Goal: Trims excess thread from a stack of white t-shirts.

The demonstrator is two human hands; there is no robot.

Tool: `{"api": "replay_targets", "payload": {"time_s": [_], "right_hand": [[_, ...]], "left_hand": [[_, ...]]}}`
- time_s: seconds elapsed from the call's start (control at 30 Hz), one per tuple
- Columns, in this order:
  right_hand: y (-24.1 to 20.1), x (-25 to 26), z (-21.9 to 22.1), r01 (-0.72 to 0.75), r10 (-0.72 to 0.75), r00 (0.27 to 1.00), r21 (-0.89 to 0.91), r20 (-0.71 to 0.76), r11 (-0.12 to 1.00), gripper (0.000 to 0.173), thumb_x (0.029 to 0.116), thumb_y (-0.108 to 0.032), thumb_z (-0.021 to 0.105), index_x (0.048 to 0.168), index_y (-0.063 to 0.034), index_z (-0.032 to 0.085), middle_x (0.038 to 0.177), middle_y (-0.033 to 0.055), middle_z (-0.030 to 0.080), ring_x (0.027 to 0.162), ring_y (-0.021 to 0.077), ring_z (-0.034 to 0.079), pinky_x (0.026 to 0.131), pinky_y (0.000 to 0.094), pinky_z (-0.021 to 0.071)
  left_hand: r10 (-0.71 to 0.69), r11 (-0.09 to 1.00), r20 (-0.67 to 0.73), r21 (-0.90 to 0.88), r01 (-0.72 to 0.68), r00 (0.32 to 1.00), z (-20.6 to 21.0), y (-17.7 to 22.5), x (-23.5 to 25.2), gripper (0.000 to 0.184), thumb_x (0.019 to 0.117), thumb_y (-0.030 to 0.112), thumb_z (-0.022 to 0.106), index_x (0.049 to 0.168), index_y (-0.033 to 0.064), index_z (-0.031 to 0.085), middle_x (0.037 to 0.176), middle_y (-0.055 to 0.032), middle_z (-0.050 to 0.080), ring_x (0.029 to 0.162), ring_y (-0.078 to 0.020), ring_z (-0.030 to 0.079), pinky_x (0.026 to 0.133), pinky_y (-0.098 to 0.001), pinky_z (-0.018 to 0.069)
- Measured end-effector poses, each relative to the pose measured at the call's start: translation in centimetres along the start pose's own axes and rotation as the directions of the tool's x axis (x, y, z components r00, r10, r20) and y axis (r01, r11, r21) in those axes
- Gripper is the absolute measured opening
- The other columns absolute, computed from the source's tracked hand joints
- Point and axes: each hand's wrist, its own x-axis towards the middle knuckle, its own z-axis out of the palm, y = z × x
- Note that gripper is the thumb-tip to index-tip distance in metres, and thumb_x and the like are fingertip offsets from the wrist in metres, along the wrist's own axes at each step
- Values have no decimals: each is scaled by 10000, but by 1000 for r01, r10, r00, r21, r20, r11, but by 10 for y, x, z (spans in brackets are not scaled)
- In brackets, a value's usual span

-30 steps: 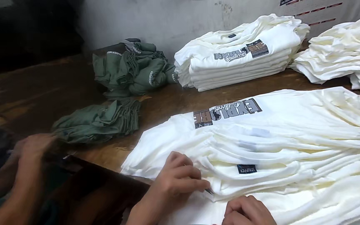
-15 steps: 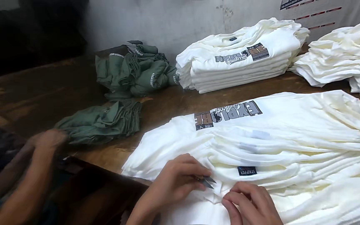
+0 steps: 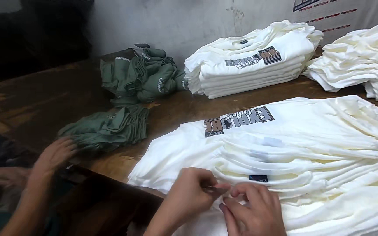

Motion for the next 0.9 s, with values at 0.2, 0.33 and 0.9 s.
{"api": "replay_targets", "payload": {"time_s": [0.2, 0.33, 0.9], "right_hand": [[6, -5, 3, 24, -3, 997, 258, -81, 966, 97, 891, -165, 776, 879, -82, 825, 1017, 157, 730, 999, 241, 690, 904, 326, 569], [0, 2, -6, -139, 152, 988, 245, -31, 959, 149, 952, -87, 651, 886, -20, 766, 974, 119, 758, 918, 225, 736, 851, 373, 595], [15, 28, -9, -354, 339, 934, 426, 115, 833, 122, 916, -210, 731, 872, -120, 800, 773, -34, 679, 616, 8, 589, 558, 183, 494]], "left_hand": [[-113, 948, 44, -293, 121, 993, 4, 6, 7, 107, 928, 231, 715, 902, 129, 735, 731, 91, 672, 647, 5, 612, 614, -202, 506], [-167, 897, -76, -427, 120, 983, 8, 7, 0, 62, 945, 169, 676, 945, 121, 716, 741, 93, 646, 615, 8, 573, 564, -171, 470], [-34, 832, -73, -555, -12, 997, 7, -1, -2, 86, 984, 137, 640, 960, 102, 714, 762, 46, 735, 550, 45, 557, 476, -125, 387]]}}
